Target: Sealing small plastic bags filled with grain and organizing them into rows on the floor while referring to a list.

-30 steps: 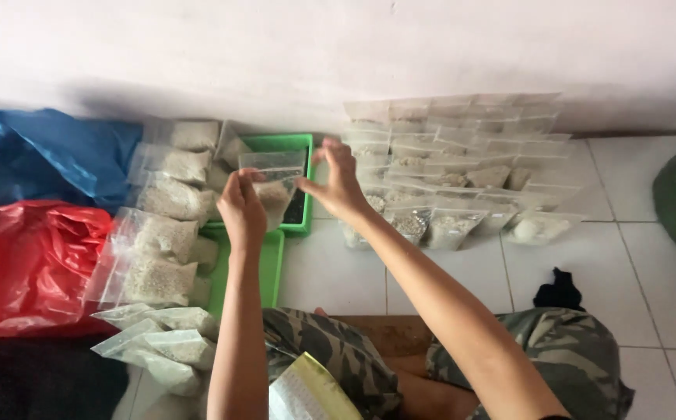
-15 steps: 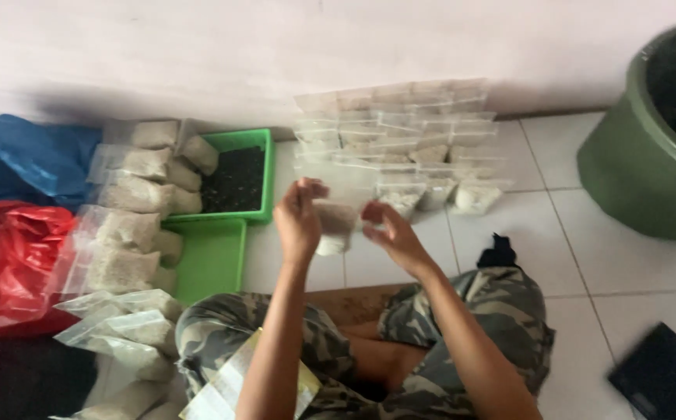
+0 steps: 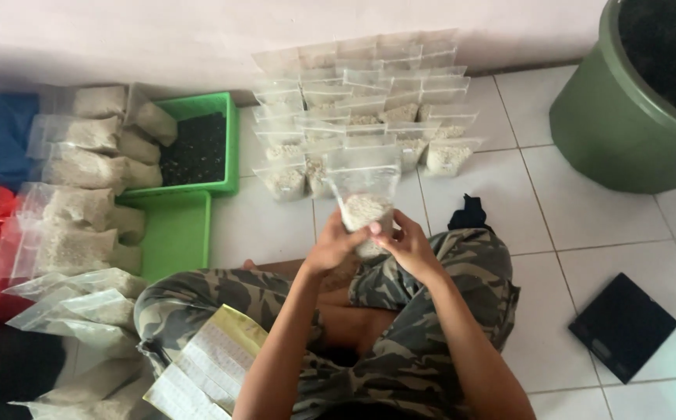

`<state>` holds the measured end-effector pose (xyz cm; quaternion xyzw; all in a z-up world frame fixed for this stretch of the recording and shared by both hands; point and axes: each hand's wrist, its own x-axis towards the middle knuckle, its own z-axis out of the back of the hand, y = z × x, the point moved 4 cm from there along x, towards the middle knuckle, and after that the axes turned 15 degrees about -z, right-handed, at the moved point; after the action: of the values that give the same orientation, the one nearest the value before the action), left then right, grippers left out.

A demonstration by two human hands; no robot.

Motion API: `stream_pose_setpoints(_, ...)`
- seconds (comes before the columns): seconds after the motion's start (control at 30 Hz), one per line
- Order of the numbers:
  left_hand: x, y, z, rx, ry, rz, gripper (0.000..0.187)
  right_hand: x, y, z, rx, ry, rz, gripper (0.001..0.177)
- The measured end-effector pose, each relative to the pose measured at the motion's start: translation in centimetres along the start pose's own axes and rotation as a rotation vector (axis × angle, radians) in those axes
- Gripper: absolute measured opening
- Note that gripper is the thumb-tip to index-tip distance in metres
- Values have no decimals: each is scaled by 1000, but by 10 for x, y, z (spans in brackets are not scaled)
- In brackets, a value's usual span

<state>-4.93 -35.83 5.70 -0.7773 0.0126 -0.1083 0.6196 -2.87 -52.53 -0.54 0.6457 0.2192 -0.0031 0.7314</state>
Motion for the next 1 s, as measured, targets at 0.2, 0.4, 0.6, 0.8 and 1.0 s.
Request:
stream_pose_setpoints(0.2, -18, 20, 18, 27, -84, 84, 78, -14, 66, 54, -521, -58, -318, 49)
stream_pose_setpoints(0.4, -26, 16, 17, 53, -168, 143, 77, 85, -91, 217, -1075, -467, -656, 76)
stream_pose_setpoints(0.6, -20, -2, 12, 64, -245, 141, 72, 107, -122, 252, -855, -502, -576, 45)
stream_pose_setpoints(0.8, -17, -9, 20, 79, -307, 132, 73, 44, 2, 187, -142, -535, 47, 18)
stream_pose_setpoints(1.0, -7, -13, 20, 151, -278, 93, 73, 2, 79, 154, 491, -283, -6, 12)
